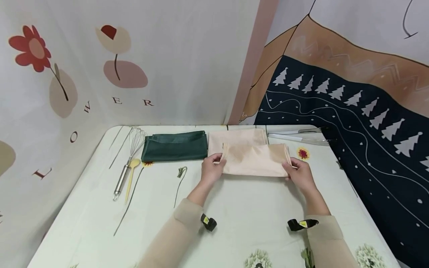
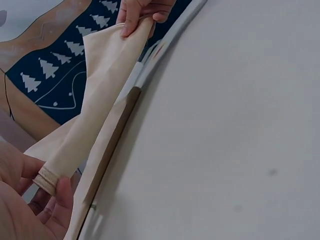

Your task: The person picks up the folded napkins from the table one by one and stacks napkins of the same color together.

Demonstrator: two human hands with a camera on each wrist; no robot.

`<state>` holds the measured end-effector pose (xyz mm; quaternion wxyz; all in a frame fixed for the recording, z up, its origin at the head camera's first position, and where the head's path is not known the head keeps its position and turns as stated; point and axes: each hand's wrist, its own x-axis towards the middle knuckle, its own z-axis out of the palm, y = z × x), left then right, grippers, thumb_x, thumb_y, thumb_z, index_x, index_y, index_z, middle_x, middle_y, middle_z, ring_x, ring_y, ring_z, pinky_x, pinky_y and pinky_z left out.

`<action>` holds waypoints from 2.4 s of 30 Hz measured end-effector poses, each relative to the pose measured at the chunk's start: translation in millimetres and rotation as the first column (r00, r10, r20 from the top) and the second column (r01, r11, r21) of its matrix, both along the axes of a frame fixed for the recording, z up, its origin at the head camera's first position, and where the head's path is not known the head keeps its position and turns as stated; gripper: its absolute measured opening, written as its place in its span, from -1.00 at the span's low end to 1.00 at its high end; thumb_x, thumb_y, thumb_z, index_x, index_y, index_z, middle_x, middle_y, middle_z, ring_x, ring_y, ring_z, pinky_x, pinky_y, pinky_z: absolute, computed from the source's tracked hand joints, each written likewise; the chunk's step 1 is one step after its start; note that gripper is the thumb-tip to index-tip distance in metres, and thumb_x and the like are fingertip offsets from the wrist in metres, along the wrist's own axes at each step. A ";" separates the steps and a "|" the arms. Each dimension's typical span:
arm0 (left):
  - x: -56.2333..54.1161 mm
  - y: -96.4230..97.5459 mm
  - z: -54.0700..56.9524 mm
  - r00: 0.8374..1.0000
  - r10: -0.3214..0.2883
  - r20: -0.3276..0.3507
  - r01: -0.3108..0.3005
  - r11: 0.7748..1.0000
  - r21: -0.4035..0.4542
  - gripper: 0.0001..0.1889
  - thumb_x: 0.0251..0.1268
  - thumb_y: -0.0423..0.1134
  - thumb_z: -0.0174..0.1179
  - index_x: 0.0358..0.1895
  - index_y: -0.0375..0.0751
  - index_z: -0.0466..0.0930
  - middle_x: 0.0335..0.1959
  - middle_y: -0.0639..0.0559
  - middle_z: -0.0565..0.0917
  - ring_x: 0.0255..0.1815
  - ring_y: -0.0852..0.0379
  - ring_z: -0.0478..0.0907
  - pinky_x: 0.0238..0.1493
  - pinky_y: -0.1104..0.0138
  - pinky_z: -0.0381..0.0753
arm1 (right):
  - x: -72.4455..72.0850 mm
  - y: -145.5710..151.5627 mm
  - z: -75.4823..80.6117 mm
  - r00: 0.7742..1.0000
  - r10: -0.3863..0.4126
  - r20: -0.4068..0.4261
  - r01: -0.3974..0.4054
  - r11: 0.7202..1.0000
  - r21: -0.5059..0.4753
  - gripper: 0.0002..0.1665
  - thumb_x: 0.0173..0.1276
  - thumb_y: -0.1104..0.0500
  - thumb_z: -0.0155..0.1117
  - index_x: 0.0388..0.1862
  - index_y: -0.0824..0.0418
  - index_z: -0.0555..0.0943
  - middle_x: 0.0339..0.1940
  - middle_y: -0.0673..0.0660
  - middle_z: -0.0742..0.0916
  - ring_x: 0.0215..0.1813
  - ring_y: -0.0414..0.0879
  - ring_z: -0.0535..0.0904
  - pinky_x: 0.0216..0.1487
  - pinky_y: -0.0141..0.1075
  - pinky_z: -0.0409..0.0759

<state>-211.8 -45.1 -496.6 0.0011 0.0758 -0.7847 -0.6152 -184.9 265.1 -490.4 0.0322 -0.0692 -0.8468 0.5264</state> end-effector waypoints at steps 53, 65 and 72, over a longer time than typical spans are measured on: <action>-64.9 -36.0 5.0 0.989 -0.007 -0.148 -0.037 0.955 -0.293 -0.58 0.30 -0.38 0.36 0.23 -0.32 0.63 0.05 -0.20 0.70 0.09 -0.11 0.64 0.13 0.06 0.63 | -88.5 -37.4 -7.8 0.988 -0.066 0.140 0.066 0.998 0.003 -0.47 0.49 0.06 0.29 0.33 0.29 0.52 -0.04 0.28 0.68 -0.56 -0.32 0.61 -0.42 -0.43 0.66; -58.7 -42.1 -0.2 0.988 0.013 -0.156 -0.057 0.957 -0.283 -0.67 0.26 -0.47 0.35 0.10 -0.30 0.70 -0.06 -0.17 0.73 -0.02 -0.06 0.71 -0.02 0.14 0.70 | -76.5 -33.6 -14.4 0.994 -0.036 0.104 0.038 0.999 -0.015 -0.60 0.51 0.15 0.26 0.23 0.31 0.60 -0.18 0.23 0.71 -0.49 -0.22 0.60 -0.46 -0.42 0.62; -58.4 -47.9 -7.3 0.984 0.027 -0.175 -0.073 0.961 -0.266 -0.67 0.30 -0.44 0.33 0.13 -0.32 0.69 -0.04 -0.17 0.74 -0.01 -0.05 0.71 -0.01 0.16 0.70 | -76.7 -31.4 -22.8 0.994 -0.019 0.110 0.025 0.998 -0.050 -0.60 0.51 0.15 0.24 0.21 0.36 0.59 -0.24 0.17 0.69 -0.47 -0.25 0.61 -0.42 -0.41 0.66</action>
